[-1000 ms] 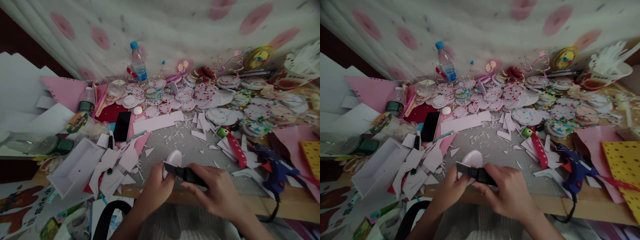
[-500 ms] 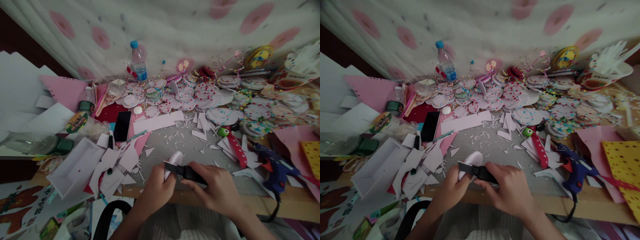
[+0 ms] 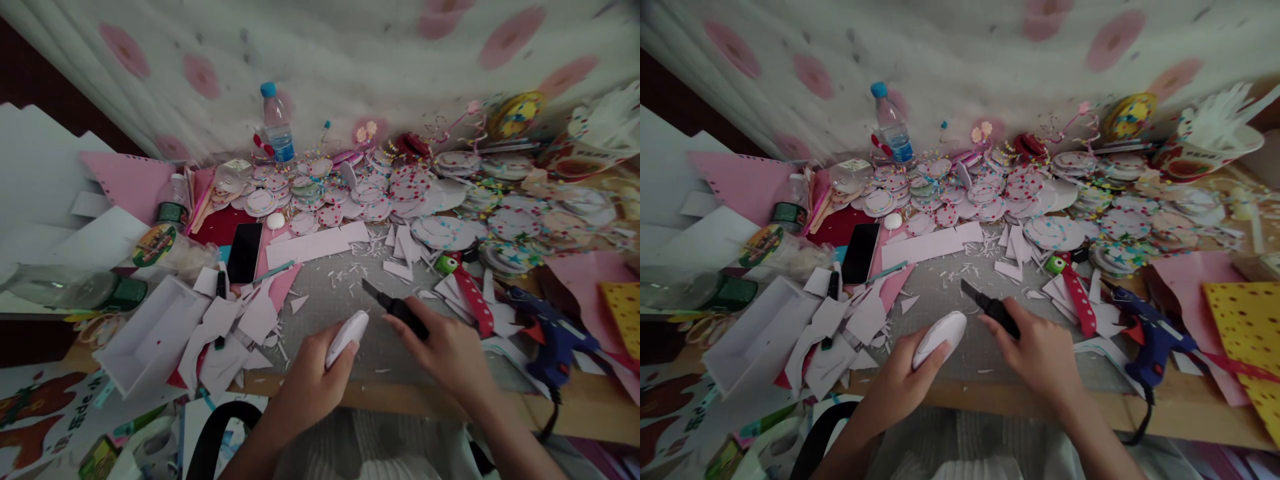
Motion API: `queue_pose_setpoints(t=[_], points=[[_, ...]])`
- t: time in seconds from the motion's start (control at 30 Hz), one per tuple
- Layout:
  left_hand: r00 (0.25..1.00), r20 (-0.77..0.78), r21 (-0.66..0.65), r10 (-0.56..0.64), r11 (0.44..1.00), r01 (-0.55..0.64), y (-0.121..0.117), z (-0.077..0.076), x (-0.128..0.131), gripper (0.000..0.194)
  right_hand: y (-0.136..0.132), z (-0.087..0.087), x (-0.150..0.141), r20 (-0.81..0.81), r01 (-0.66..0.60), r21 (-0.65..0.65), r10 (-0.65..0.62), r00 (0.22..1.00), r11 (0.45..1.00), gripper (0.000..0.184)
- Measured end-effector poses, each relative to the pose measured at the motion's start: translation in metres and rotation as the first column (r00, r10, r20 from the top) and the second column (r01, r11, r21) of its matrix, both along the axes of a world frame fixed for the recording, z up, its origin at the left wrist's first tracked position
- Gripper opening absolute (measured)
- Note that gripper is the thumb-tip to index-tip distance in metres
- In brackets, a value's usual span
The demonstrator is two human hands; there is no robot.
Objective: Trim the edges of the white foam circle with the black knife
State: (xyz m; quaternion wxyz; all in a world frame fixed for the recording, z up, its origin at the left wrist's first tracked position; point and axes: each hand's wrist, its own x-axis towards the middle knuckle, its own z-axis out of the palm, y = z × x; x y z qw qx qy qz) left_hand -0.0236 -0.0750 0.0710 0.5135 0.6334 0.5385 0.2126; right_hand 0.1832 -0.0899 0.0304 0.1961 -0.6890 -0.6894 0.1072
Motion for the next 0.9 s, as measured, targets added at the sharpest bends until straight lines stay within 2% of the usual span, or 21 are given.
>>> queue_pose_setpoints(t=[0.07, 0.13, 0.27, 0.37, 0.47, 0.53, 0.6, 0.63, 0.67, 0.7, 0.77, 0.8, 0.87, 0.9], points=[[0.999, 0.05, 0.022, -0.011, 1.0, 0.01, 0.0, -0.002, -0.001, 0.026, 0.001, -0.005, 0.004, -0.078, 0.046, -0.036, -0.048, 0.996, 0.998, 0.048], [0.996, 0.093, 0.059, -0.008, 0.998, 0.003, 0.001, -0.005, 0.0, 0.027, 0.001, -0.005, 0.001, -0.266, 0.006, -0.094, -0.031, 0.963, 0.996, 0.042], [0.991, 0.134, 0.105, 0.022, 0.994, -0.036, 0.003, -0.009, 0.004, 0.02, 0.001, 0.003, -0.017, -0.64, -0.163, -0.147, 0.032, 0.768, 0.976, 0.029], [0.985, 0.149, 0.075, 0.087, 0.992, -0.099, 0.002, -0.009, 0.005, 0.014, 0.002, 0.007, -0.026, -0.738, -0.186, -0.168, 0.002, 0.675, 0.968, 0.025], [0.93, 0.293, 0.062, 0.223, 0.966, -0.251, 0.004, -0.01, -0.003, 0.017, 0.001, 0.006, -0.022, -0.743, -0.152, -0.183, -0.035, 0.669, 0.971, 0.026], [0.825, 0.423, 0.122, 0.375, 0.878, -0.462, 0.008, -0.009, -0.016, 0.017, -0.001, 0.004, -0.017, -0.725, -0.104, -0.167, -0.05, 0.687, 0.981, 0.026], [0.72, 0.486, 0.224, 0.495, 0.726, -0.65, 0.014, -0.008, -0.033, 0.006, -0.003, 0.003, -0.012, -0.693, -0.042, -0.139, -0.067, 0.718, 0.989, 0.025], [0.702, 0.5, 0.272, 0.508, 0.677, -0.684, 0.017, -0.007, -0.041, 0.018, -0.003, 0.002, -0.01, -0.675, -0.014, -0.126, -0.076, 0.734, 0.992, 0.025], [0.715, 0.49, 0.328, 0.498, 0.655, -0.681, 0.02, -0.006, -0.048, 0.032, -0.004, 0.001, -0.009, -0.659, 0.01, -0.113, -0.083, 0.748, 0.994, 0.025], [0.755, 0.456, 0.38, 0.47, 0.665, -0.643, 0.021, -0.005, -0.053, 0.039, -0.005, 0.001, -0.009, -0.645, 0.031, -0.098, -0.087, 0.759, 0.995, 0.024], [0.844, 0.365, 0.403, 0.393, 0.751, -0.523, 0.019, -0.006, -0.053, 0.025, -0.006, -0.001, -0.013, -0.617, 0.079, -0.063, -0.101, 0.78, 0.995, 0.023], [0.88, 0.327, 0.362, 0.344, 0.815, -0.453, 0.015, -0.007, -0.048, 0.023, -0.007, -0.002, -0.016, -0.603, 0.111, -0.046, -0.116, 0.789, 0.993, 0.022], [0.909, 0.333, 0.18, 0.252, 0.929, -0.323, 0.004, -0.014, -0.032, 0.058, -0.01, -0.003, -0.024, -0.596, 0.179, -0.017, -0.154, 0.788, 0.984, 0.021], [0.909, 0.34, 0.06, 0.24, 0.96, -0.275, -0.002, -0.018, -0.022, 0.063, -0.011, -0.003, -0.028, -0.61, 0.199, -0.008, -0.163, 0.776, 0.98, 0.02]])
